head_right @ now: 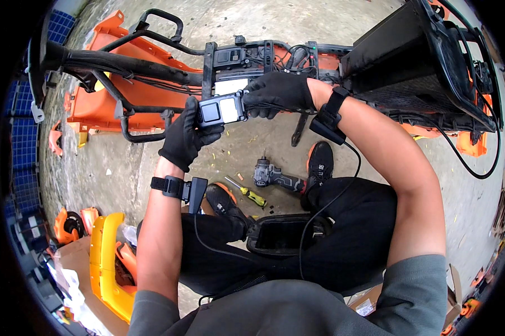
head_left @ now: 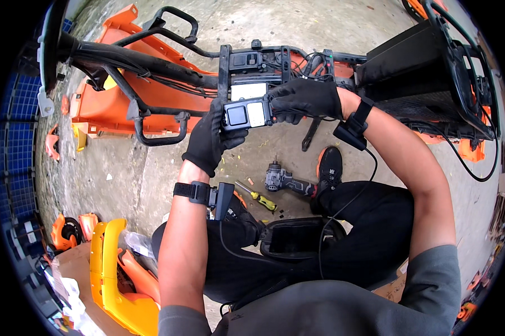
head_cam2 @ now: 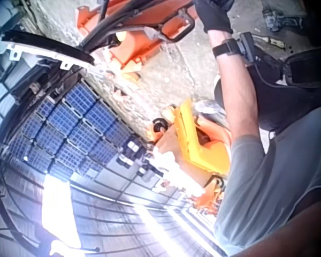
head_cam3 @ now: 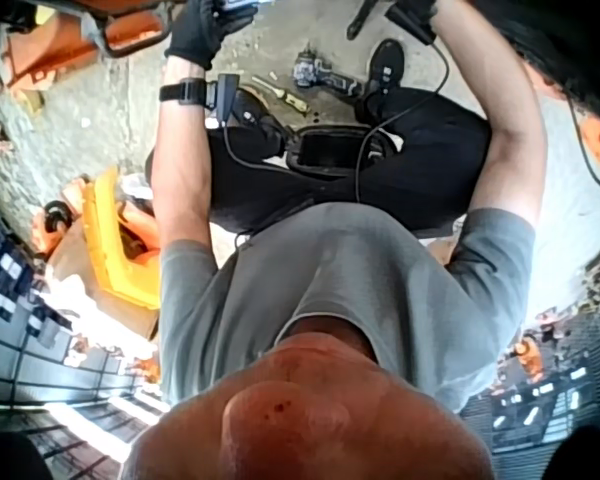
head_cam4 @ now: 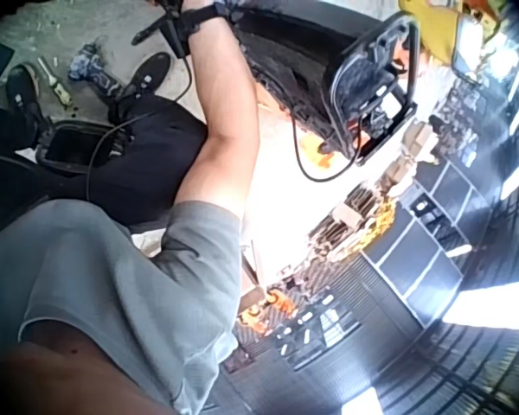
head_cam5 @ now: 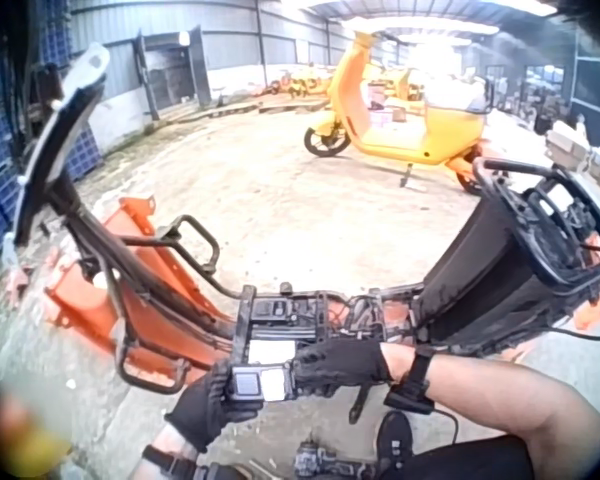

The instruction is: The person picks through a box of fasteners on the floor and then works on the wiring harness of a scooter frame, holding up a digital dashboard unit and plugging together several electrical connectors by hand.

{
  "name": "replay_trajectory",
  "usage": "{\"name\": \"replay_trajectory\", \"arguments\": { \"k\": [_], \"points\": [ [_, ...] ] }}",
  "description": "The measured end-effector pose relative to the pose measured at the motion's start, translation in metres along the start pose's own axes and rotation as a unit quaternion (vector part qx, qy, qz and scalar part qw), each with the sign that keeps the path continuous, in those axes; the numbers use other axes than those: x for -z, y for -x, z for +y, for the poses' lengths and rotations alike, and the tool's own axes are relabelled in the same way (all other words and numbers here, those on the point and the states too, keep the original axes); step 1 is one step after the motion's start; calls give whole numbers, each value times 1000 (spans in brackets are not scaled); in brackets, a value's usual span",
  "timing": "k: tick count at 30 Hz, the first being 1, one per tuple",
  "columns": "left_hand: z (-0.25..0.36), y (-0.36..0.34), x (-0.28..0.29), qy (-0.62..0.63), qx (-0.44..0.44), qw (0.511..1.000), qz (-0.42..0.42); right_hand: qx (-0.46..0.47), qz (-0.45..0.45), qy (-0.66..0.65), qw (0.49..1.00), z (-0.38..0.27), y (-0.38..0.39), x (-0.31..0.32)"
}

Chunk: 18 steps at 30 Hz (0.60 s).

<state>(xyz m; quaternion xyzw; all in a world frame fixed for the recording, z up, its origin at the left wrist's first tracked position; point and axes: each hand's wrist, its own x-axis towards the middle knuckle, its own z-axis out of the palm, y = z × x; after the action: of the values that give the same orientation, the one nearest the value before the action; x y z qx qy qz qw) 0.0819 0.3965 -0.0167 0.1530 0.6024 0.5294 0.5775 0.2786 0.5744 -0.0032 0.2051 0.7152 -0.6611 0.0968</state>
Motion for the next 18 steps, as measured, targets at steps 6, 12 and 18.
{"name": "replay_trajectory", "arguments": {
  "k": [6,12,18],
  "points": [
    [-2,-2,0,-7,-4,1000,4,-25,0,-24,999,6,-5,-2],
    [-14,-11,10,-20,-8,999,-43,6,60,95,994,3,-10,-11],
    [-9,-8,1,-9,18,1000,-20,22,121,190,974,-6,-18,-27]
  ]
}}
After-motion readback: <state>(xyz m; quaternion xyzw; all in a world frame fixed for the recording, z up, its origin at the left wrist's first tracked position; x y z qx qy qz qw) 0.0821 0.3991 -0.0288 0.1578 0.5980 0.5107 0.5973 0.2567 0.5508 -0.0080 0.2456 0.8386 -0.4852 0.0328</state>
